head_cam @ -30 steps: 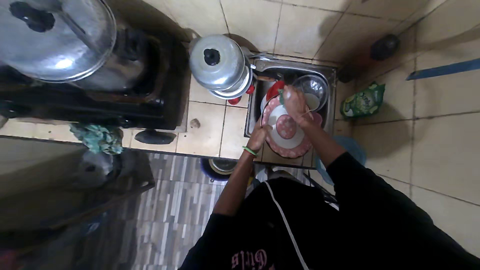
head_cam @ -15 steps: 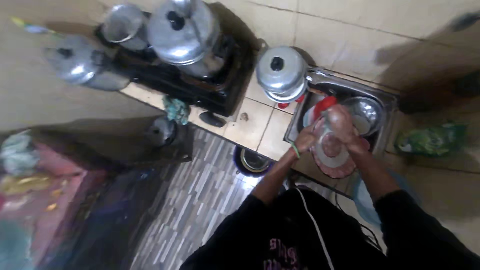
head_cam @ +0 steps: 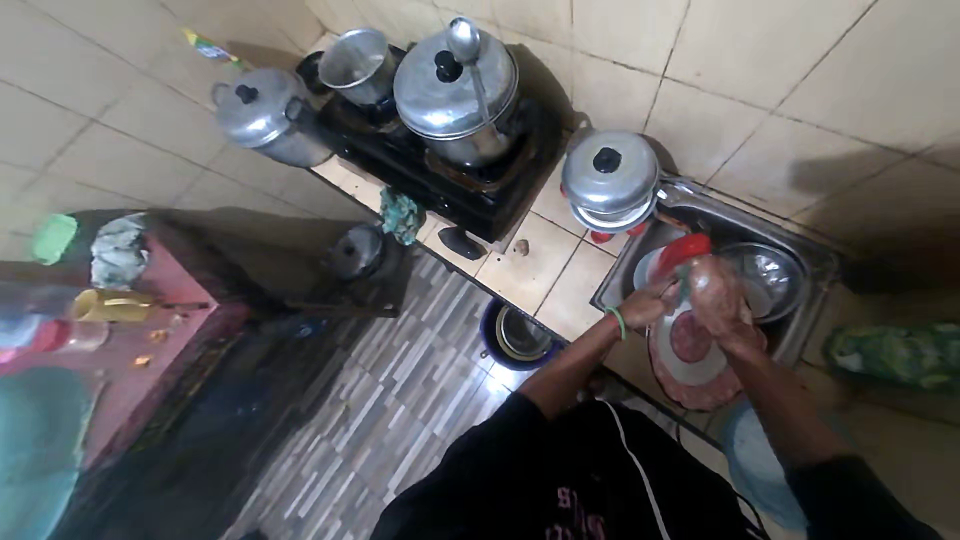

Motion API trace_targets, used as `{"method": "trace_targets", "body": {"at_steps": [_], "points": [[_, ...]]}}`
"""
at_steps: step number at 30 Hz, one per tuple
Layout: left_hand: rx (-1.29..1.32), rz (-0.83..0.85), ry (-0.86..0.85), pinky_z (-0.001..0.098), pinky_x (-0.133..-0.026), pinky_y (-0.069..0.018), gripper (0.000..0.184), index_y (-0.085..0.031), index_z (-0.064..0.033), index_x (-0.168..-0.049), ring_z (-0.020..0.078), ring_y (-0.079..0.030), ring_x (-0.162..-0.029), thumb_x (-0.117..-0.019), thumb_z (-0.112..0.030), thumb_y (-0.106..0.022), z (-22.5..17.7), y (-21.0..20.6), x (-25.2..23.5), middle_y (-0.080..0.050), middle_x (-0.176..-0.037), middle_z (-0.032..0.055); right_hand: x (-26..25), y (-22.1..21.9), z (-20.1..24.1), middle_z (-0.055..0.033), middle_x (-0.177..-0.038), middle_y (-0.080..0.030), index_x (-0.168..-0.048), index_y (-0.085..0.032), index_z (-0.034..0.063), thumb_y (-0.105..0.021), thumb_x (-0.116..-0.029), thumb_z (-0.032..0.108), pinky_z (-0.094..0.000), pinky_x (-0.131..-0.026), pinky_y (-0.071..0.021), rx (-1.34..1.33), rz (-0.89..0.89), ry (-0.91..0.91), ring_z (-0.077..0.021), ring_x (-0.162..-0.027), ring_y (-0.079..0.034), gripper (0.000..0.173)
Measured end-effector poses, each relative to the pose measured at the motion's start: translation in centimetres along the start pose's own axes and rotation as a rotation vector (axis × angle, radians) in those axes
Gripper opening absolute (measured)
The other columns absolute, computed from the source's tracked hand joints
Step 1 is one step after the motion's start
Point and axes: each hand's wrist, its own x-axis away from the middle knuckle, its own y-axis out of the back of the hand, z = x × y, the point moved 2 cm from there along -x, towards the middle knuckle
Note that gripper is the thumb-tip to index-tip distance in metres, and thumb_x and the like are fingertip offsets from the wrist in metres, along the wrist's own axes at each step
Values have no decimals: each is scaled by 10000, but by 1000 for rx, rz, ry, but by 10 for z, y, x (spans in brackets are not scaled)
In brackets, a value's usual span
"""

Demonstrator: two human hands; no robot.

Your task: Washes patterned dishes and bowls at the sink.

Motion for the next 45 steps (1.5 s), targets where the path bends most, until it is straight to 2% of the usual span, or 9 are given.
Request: {"method": "trace_targets", "body": {"at_steps": [5,10,15,19,24,28,33,37,45], "points": [[169,-55,-92,416,-1087,-453,542,-463,35,-1481,248,-551,-1297,-943,11,-527,19,-6,-1,-530,-1452,231,-7,-8,-25,-369,-1096,-663,-1158,-638,-148,-446,-1062,104,-648,-933,-508,1,-38,-186,-534,-1056,-657,331],[17,-18,54,270,-605,-461,293,-534,36,-1300,101,-500,-645,-1033,-77,-494,11,-5,1,-566,-895,89,2,-14,-5,-324,-1041,-691,-1011,-690,-136,-544,-974,73,-610,-889,-549,-43,-70,164,-501,-1007,-681,258],[129,-41,19,402,-918,-520,547,-429,-63,-1526,209,-618,-1079,-986,-50,-507,17,-4,11,-601,-1345,185,5,2,-11,-320,-1212,-636,-1281,-607,-60,-513,-1064,161,-641,-946,-517,-1,64,-215,-490,-1124,-638,323],[78,-53,26,367,-851,-518,375,-542,16,-1365,179,-605,-974,-993,-21,-515,14,-6,12,-636,-1165,158,8,-16,0,-259,-1132,-685,-1119,-696,-63,-592,-988,124,-560,-962,-533,-61,-7,179,-431,-1094,-661,250],[204,-88,33,384,-924,-521,497,-475,-24,-1473,181,-612,-1086,-976,-32,-497,21,-4,17,-615,-1309,157,5,-12,-12,-296,-1105,-669,-1177,-644,-62,-535,-1046,140,-619,-873,-548,29,-52,-114,-472,-1043,-671,264],[118,-80,7,289,-704,-489,329,-584,3,-1269,99,-559,-816,-948,13,-511,14,-1,17,-618,-1035,92,-3,-24,-5,-232,-1007,-722,-997,-719,-56,-576,-975,105,-523,-865,-576,-33,-130,232,-403,-974,-708,216],[194,-90,28,303,-733,-511,380,-555,-2,-1351,106,-582,-829,-971,-17,-538,40,-4,7,-639,-1060,106,7,-3,-14,-297,-1235,-644,-1321,-607,-23,-540,-1052,166,-645,-952,-513,-1,100,-228,-475,-1142,-636,335],[124,-43,25,283,-712,-496,365,-503,44,-1384,111,-550,-791,-1028,-34,-475,24,-3,11,-614,-1052,134,-2,-21,0,-301,-1109,-703,-1112,-706,-109,-521,-1020,110,-582,-935,-553,59,-6,111,-469,-1071,-685,301],[354,-262,-133,460,-1120,-424,451,-480,29,-1470,277,-560,-1296,-1094,-218,-448,34,-1,7,-562,-1423,228,15,-36,15,-390,-1608,-208,-1553,-341,-62,-426,-1072,246,-701,-1219,-139,31,136,-201,-586,-1500,-160,578]]}}
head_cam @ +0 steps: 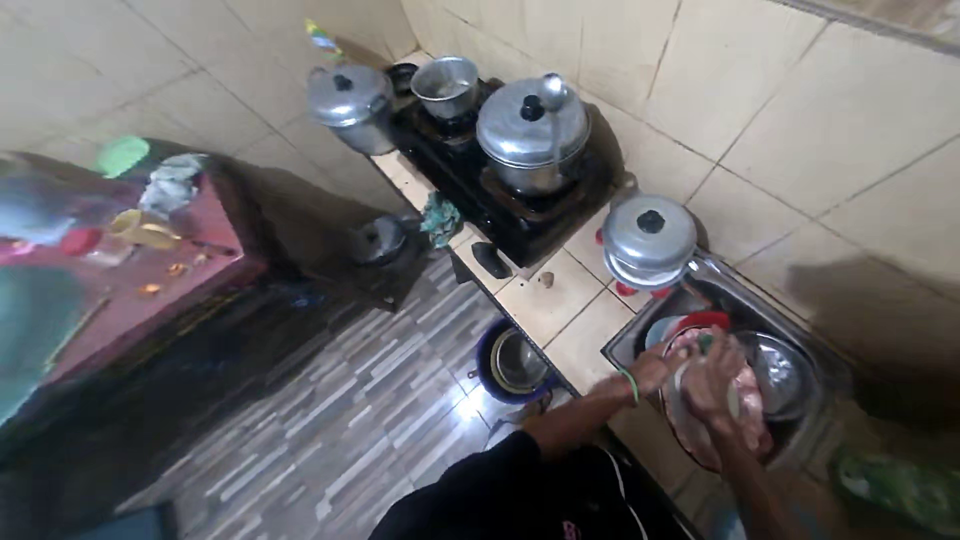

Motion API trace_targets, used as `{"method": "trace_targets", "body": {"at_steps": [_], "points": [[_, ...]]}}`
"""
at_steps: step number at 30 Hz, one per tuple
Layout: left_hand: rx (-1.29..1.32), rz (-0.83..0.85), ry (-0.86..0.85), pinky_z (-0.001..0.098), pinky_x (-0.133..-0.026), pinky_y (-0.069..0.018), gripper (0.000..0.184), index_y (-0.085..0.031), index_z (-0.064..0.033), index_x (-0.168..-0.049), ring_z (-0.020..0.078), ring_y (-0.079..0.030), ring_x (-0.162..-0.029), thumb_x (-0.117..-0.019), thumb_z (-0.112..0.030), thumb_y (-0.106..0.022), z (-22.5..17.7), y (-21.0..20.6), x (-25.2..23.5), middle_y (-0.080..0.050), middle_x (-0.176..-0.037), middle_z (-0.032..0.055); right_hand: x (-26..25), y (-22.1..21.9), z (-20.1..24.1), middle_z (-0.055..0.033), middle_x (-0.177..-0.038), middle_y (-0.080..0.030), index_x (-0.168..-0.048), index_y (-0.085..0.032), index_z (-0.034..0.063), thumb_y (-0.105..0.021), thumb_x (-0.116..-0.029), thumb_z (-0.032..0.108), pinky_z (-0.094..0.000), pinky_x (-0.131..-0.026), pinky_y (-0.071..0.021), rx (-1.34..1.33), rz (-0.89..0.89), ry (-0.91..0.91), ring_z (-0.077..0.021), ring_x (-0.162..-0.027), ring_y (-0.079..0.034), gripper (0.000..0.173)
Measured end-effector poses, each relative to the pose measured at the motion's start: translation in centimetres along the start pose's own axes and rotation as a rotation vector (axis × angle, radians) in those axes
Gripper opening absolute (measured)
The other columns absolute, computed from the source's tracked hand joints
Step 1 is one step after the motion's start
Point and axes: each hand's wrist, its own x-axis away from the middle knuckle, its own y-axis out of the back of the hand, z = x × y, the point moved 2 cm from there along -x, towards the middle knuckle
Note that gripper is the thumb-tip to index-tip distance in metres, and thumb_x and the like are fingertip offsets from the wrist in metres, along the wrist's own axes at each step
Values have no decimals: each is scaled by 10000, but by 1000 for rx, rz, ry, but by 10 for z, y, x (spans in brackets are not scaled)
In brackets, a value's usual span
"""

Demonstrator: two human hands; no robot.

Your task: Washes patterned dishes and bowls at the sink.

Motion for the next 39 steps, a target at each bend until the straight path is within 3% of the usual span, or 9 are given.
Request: {"method": "trace_targets", "body": {"at_steps": [5,8,10,14,18,28,32,36,39], "points": [[46,-170,37,475,-1149,-396,475,-445,27,-1499,312,-526,-1344,-1110,-244,-412,-8,9,0,-530,-1456,249,45,-15,33,-368,-1587,-305,-1489,-399,-148,-365,-1059,149,-584,-1241,-238,-235,88,298,-509,-1495,-290,524],[92,-215,10,453,-1178,-362,476,-408,17,-1528,283,-480,-1397,-1099,-191,-430,-16,26,-4,-483,-1515,228,64,-11,16,-319,-1592,-342,-1455,-525,-50,-407,-1063,198,-588,-1210,-301,-225,251,367,-483,-1493,-312,479],[118,-177,-5,410,-1126,-419,432,-463,25,-1483,235,-546,-1309,-1090,-154,-447,-19,35,-3,-541,-1447,216,64,-7,-19,-249,-1535,-478,-1338,-659,21,-503,-1026,132,-683,-1164,-315,-64,223,473,-488,-1470,-359,366],[-5,53,48,394,-999,-494,397,-517,32,-1420,204,-614,-1131,-1086,-176,-458,-26,35,2,-612,-1312,207,24,-3,-81,-265,-1575,-415,-1491,-542,103,-366,-1044,480,-755,-1146,-224,218,25,485,-540,-1471,-311,611],[-90,210,101,402,-993,-478,389,-528,54,-1389,209,-602,-1097,-1078,-171,-464,-26,21,3,-615,-1269,217,-3,11,-33,-332,-1458,-509,-1402,-609,42,-545,-996,300,-744,-1086,-350,142,-82,699,-603,-1343,-446,486],[80,-50,0,358,-1035,-473,385,-531,48,-1410,171,-601,-1171,-1082,-137,-450,-20,21,13,-610,-1335,197,12,8,-34,-375,-1429,-491,-1497,-467,-14,-569,-1019,331,-685,-1060,-414,88,-207,-215,-569,-1295,-500,598],[32,-44,23,382,-999,-493,370,-554,58,-1368,197,-619,-1117,-1076,-152,-469,-6,11,4,-633,-1270,204,15,-10,-1,-382,-1622,-177,-1576,-316,-35,-428,-1055,289,-688,-1208,-183,88,-32,-134,-583,-1498,-170,623],[29,-146,74,330,-862,-516,382,-511,47,-1392,150,-615,-978,-1086,-171,-448,-6,15,-2,-636,-1157,158,44,-21,26,-360,-1592,-304,-1454,-469,-133,-474,-1017,220,-637,-1224,-226,-96,72,351,-534,-1505,-244,562],[12,-179,99,375,-976,-501,406,-486,31,-1444,197,-620,-1107,-1095,-172,-446,-17,39,-4,-626,-1289,202,59,-13,4,-273,-1613,-343,-1503,-516,59,-494,-1045,220,-673,-1189,-266,-77,278,364,-478,-1507,-290,486]]}}
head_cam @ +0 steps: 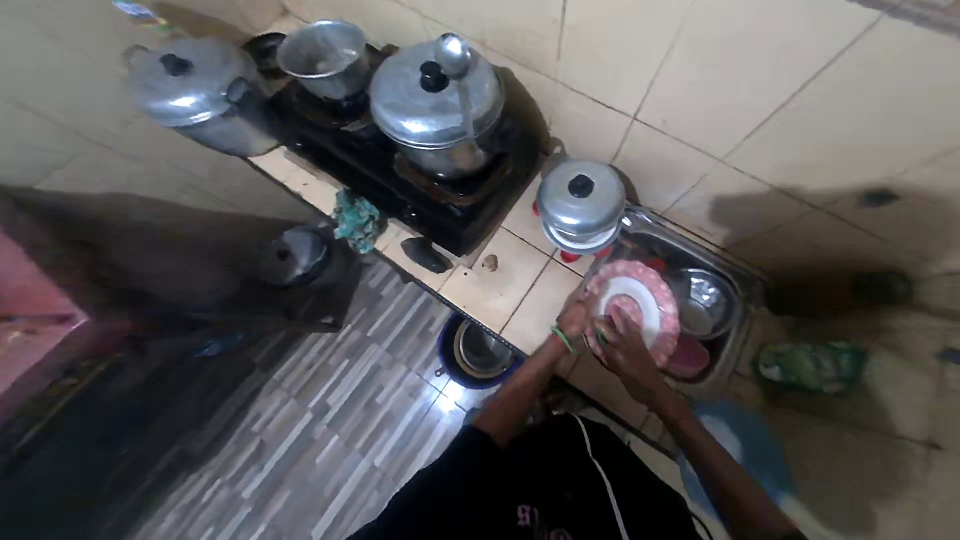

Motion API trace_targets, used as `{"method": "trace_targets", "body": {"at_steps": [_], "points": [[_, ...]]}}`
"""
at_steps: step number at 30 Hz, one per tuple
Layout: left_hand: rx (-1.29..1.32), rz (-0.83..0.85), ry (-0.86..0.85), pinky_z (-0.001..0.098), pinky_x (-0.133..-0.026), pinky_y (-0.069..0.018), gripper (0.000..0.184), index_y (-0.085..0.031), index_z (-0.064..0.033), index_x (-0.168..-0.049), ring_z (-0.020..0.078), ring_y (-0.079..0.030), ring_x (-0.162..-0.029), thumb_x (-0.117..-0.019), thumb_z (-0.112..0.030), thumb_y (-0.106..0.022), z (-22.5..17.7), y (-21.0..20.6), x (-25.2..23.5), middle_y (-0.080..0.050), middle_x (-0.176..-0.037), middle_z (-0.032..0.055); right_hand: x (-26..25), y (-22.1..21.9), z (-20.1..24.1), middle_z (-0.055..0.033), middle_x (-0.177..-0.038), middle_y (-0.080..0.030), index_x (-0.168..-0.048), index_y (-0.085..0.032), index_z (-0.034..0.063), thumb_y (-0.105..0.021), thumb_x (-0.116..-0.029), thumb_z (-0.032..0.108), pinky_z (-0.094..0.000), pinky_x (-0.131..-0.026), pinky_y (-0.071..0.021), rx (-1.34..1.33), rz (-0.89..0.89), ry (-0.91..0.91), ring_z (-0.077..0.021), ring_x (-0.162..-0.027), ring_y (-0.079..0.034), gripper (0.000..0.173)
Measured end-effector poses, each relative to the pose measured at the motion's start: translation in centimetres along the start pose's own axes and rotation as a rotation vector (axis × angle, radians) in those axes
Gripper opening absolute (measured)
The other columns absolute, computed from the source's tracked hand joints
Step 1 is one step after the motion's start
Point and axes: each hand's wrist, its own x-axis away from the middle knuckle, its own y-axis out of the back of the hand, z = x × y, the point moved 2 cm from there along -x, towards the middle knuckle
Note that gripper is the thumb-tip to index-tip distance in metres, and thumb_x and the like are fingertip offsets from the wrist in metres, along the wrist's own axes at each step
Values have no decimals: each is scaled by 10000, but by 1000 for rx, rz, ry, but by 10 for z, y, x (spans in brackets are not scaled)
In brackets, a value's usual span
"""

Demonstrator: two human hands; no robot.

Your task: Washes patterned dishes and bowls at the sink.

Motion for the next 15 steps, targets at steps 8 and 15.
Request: {"method": "trace_targets", "body": {"at_steps": [8,15], "points": [[-171,360,58,339,-856,-514,365,-549,-11,-1371,130,-603,-950,-1099,-208,-408,-13,-5,4,-645,-1148,128,-37,34,-55,-168,-1620,-394,-1519,-518,182,-506,-1036,321,-663,-1188,-256,363,-163,145,-441,-1510,-312,503],[23,68,-64,298,-819,-551,351,-560,-59,-1367,69,-637,-915,-1105,-233,-403,-4,9,-4,-675,-1114,63,-6,6,-33,-252,-1596,-389,-1486,-498,-9,-514,-1019,166,-670,-1157,-321,273,-253,-174,-477,-1499,-310,499]]}}
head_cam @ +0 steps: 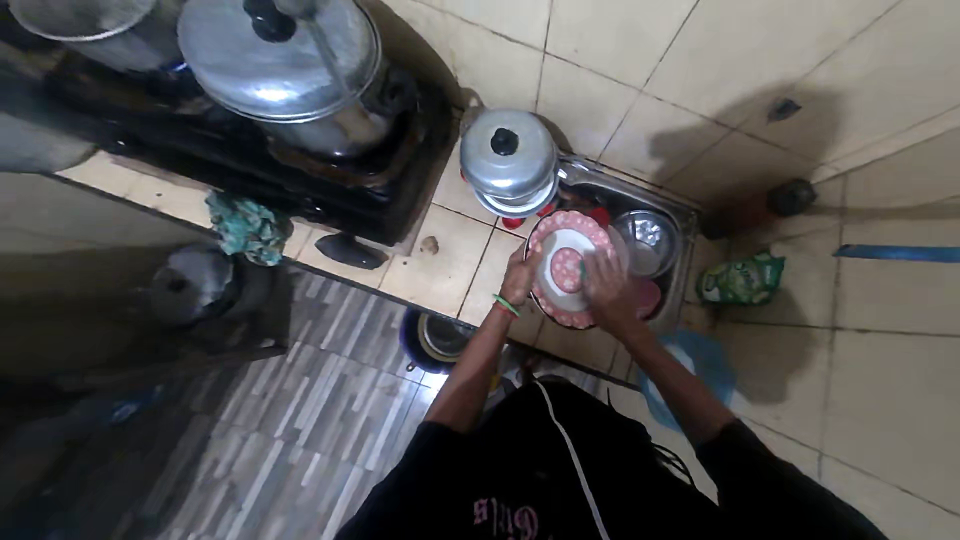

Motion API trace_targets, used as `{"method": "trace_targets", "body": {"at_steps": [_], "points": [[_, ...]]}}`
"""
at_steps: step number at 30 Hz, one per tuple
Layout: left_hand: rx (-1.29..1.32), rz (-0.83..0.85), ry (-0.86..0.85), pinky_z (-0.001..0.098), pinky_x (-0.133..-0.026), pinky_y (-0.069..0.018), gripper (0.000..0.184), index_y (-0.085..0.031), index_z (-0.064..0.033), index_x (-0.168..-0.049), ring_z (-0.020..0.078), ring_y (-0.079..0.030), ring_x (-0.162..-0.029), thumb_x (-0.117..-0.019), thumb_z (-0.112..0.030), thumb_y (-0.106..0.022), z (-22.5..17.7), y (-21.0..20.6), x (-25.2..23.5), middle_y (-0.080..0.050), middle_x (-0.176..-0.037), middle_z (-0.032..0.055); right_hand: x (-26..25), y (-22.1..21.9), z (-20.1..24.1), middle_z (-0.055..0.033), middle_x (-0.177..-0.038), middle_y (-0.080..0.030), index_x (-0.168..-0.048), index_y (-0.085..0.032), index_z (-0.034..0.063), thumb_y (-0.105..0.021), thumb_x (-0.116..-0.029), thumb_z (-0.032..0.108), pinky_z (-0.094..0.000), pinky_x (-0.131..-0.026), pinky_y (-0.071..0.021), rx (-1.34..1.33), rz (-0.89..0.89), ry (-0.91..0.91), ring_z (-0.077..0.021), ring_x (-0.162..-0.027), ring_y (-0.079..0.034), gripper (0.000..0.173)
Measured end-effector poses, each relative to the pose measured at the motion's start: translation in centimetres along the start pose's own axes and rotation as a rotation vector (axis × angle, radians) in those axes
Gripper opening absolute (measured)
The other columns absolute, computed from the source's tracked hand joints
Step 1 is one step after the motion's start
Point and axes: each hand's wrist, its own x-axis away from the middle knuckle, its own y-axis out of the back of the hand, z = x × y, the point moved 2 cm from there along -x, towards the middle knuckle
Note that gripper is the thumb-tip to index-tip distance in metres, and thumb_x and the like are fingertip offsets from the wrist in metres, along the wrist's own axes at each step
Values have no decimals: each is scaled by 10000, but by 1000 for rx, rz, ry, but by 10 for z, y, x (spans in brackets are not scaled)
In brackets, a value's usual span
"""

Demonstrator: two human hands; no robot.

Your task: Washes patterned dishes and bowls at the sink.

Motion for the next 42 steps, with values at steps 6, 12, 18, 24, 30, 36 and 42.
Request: {"method": "trace_targets", "body": {"at_steps": [6,12,18,24,30,36,42], "points": [[-71,76,44,352,-837,-532,361,-559,-20,-1362,128,-622,-930,-1102,-225,-412,9,-14,8,-664,-1113,115,-28,-10,34,-232,-1678,-218,-1587,-346,31,-477,-1044,236,-605,-1249,-197,-246,125,76,-413,-1567,-160,595],[0,-32,21,310,-899,-529,381,-533,-57,-1416,84,-627,-1015,-1110,-234,-391,8,-7,12,-659,-1217,87,-3,1,6,-320,-1653,-186,-1583,-318,-15,-592,-992,194,-665,-1224,-177,-181,151,-155,-497,-1544,-143,684],[-106,58,61,351,-805,-536,408,-564,-95,-1380,124,-623,-916,-1098,-354,-421,29,-12,18,-669,-1123,92,-11,1,38,-273,-1403,-540,-1467,-402,-17,-586,-1015,176,-515,-1057,-498,-701,182,-223,-362,-1260,-587,525],[28,-42,35,341,-897,-530,373,-538,-25,-1392,115,-624,-1005,-1108,-224,-400,16,-10,19,-652,-1198,112,13,3,-17,-306,-1408,-512,-1131,-666,-64,-694,-935,189,-590,-1095,-425,-411,-249,-244,-465,-1333,-489,322],[-36,21,37,369,-853,-538,387,-545,-78,-1414,147,-632,-979,-1093,-270,-445,23,-20,23,-662,-1195,113,-11,10,2,-248,-1311,-629,-1206,-699,-11,-664,-972,120,-581,-1088,-453,-494,-224,-326,-415,-1271,-572,270],[-104,-28,40,353,-807,-526,403,-516,-58,-1435,148,-615,-920,-1108,-269,-413,10,-19,24,-655,-1144,130,16,9,36,-202,-1263,-669,-1194,-730,7,-618,-982,181,-538,-1079,-463,-618,52,-118,-357,-1239,-597,296],[-101,156,59,341,-876,-538,353,-558,14,-1357,122,-634,-961,-1092,-176,-423,7,-3,11,-668,-1140,131,12,6,-39,-210,-1204,-701,-1102,-757,-8,-635,-950,63,-574,-1067,-462,-339,-45,99,-425,-1216,-609,207]]}}
